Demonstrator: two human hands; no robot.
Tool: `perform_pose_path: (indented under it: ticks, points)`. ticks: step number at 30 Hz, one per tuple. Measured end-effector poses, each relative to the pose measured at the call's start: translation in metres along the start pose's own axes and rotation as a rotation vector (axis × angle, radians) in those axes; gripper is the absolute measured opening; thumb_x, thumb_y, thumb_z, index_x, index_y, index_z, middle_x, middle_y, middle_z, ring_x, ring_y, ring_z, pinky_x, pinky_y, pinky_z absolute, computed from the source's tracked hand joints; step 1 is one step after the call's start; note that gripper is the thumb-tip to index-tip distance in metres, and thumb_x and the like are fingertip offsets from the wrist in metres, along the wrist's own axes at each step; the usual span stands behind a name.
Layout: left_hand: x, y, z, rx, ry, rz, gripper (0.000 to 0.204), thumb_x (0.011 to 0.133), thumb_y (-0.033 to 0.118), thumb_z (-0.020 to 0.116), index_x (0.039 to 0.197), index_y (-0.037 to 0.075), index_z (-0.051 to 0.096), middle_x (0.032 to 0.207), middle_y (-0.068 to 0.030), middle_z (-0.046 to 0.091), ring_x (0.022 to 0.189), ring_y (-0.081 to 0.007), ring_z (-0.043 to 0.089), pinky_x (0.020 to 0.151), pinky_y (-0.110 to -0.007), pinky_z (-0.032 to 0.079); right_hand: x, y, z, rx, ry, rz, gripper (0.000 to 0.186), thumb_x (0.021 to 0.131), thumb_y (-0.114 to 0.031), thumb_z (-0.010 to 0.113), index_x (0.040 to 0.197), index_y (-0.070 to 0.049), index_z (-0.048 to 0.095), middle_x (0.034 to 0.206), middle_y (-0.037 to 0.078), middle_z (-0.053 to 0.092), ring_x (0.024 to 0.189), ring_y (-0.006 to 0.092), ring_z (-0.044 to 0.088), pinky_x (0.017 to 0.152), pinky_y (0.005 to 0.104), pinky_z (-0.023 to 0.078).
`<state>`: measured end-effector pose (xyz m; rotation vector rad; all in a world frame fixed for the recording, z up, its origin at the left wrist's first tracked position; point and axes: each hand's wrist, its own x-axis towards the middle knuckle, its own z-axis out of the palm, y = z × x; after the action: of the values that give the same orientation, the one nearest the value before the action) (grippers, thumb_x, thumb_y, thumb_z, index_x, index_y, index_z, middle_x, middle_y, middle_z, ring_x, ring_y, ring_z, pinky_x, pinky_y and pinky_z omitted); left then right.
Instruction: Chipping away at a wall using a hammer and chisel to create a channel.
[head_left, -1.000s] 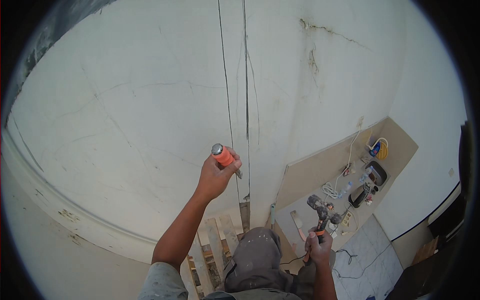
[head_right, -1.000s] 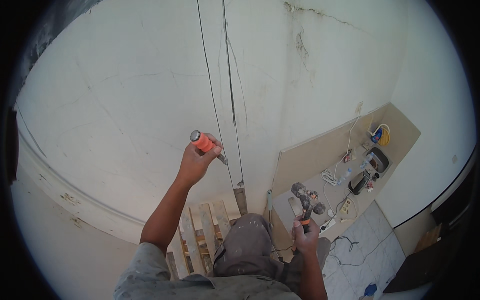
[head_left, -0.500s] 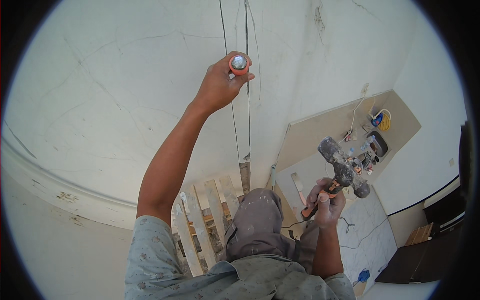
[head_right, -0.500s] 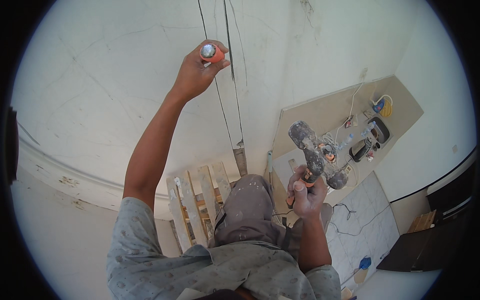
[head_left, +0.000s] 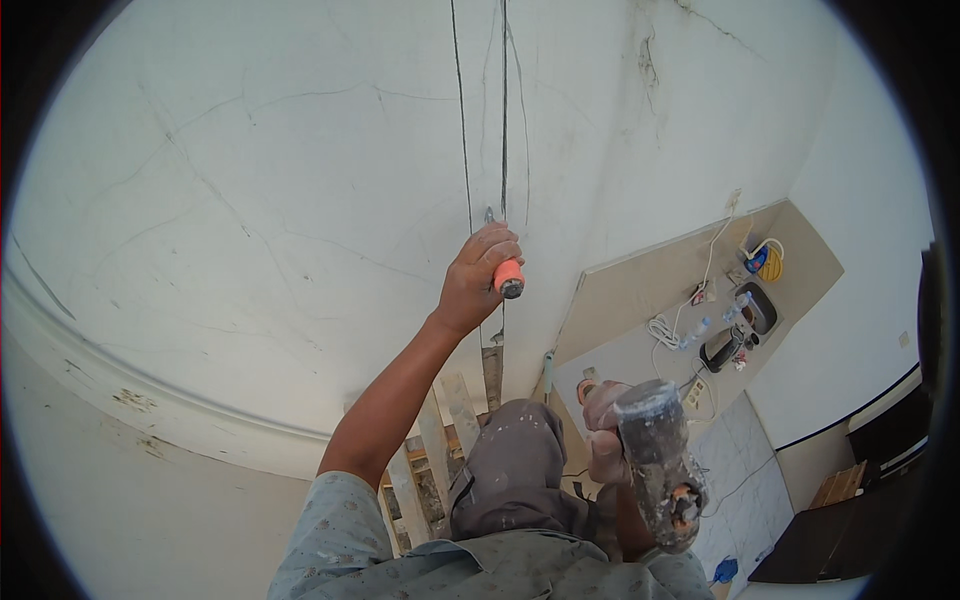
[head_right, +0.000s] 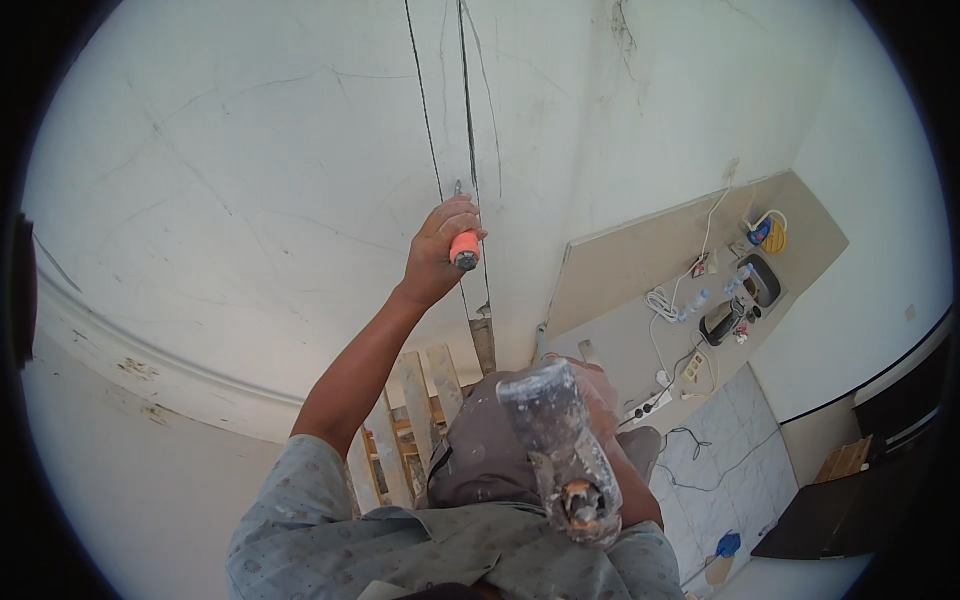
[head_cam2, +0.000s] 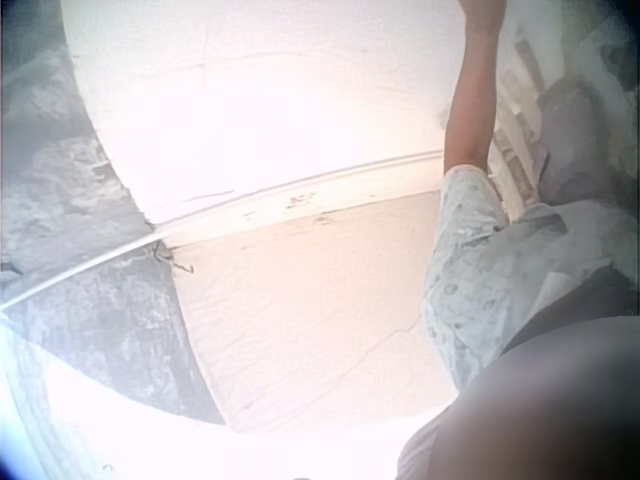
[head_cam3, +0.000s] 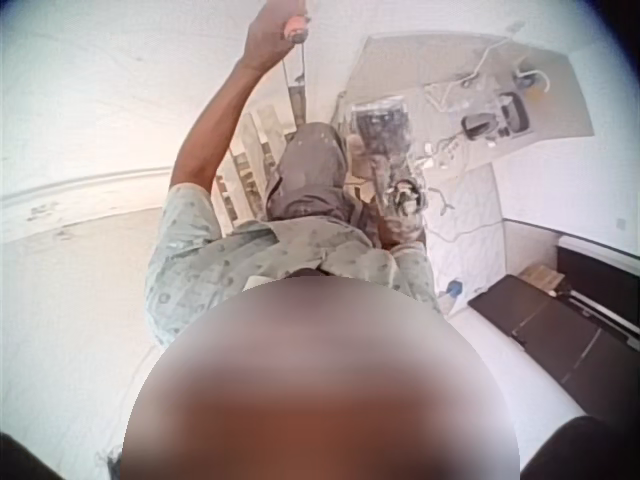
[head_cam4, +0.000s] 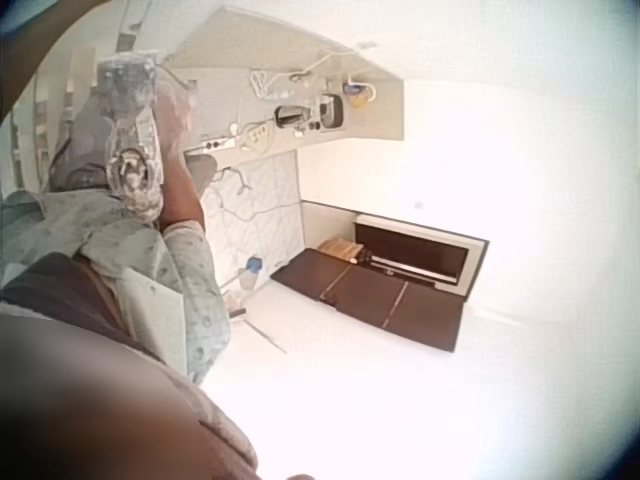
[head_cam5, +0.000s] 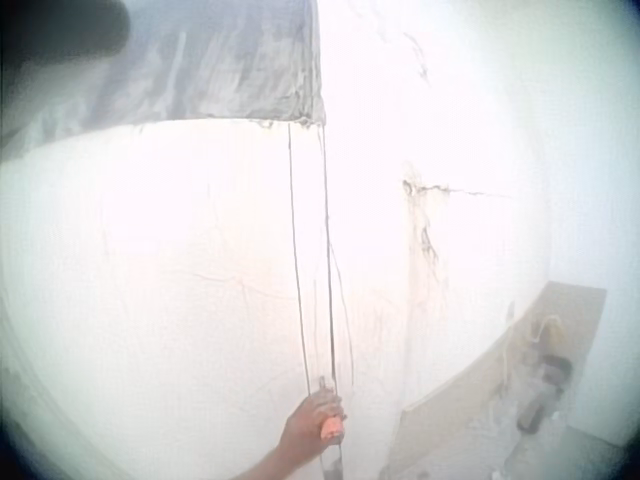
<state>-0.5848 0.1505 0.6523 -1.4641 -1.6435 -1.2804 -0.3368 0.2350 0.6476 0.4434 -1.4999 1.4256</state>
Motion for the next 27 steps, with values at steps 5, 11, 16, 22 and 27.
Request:
perform_pose_path:
  ticks: [5, 11, 16, 22, 27]
  points:
    - [-0.002, 0.001, 0.003, -0.026, 0.066, 0.008, 0.030, 0.070, -0.002, 0.071, 0.094, 0.006, 0.057, 0.102, -0.0090, 0.061, 0.108, -0.0320, 0.057, 0.090, -0.040, 0.050, 0.006, 0.048, 0.012, -0.493, -0.305, -0.128, 0.026, 0.071, -0.014, 0.074, 0.078, -0.002, 0.051, 0.069, 0.011, 0.055, 0.058, 0.0256, 0.055, 0.054, 0.0289, 0.044]
    - [0.000, -0.006, 0.004, -0.072, 0.101, -0.018, 0.030, 0.071, -0.002, 0.071, 0.097, 0.005, 0.057, 0.103, -0.0099, 0.061, 0.107, -0.0312, 0.058, 0.090, -0.039, 0.050, -0.008, 0.047, 0.026, -0.583, -0.252, 0.463, 0.023, 0.065, -0.011, 0.072, 0.076, -0.003, 0.053, 0.069, 0.009, 0.054, 0.060, 0.0264, 0.055, 0.056, 0.0312, 0.044]
    - [-0.002, -0.010, 0.010, -0.098, 0.141, -0.043, 0.031, 0.072, -0.004, 0.071, 0.099, 0.004, 0.057, 0.104, -0.0106, 0.061, 0.107, -0.0305, 0.058, 0.090, -0.039, 0.050, -0.001, 0.035, 0.026, -0.319, -0.416, -0.040, 0.011, 0.069, -0.002, 0.065, 0.076, -0.003, 0.055, 0.067, 0.010, 0.055, 0.056, 0.0259, 0.056, 0.053, 0.0312, 0.043]
    - [-0.004, -0.011, 0.010, -0.080, 0.151, 0.046, 0.038, 0.069, -0.005, 0.073, 0.101, 0.005, 0.057, 0.104, -0.0110, 0.062, 0.106, -0.0302, 0.059, 0.089, -0.038, 0.051, 0.008, 0.060, 0.039, -0.688, -0.307, 0.526, 0.014, 0.068, -0.007, 0.064, 0.075, -0.001, 0.053, 0.061, 0.012, 0.049, 0.053, 0.0286, 0.052, 0.050, 0.0357, 0.041]
    - [-0.007, -0.014, 0.014, -0.050, 0.171, -0.064, 0.036, 0.070, -0.003, 0.074, 0.101, 0.006, 0.057, 0.105, -0.0113, 0.062, 0.106, -0.0307, 0.059, 0.089, -0.038, 0.051, -0.001, 0.030, 0.039, -0.665, -0.431, 0.144, 0.018, 0.067, -0.002, 0.066, 0.069, -0.004, 0.048, 0.065, 0.010, 0.053, 0.055, 0.0283, 0.054, 0.052, 0.0330, 0.042]
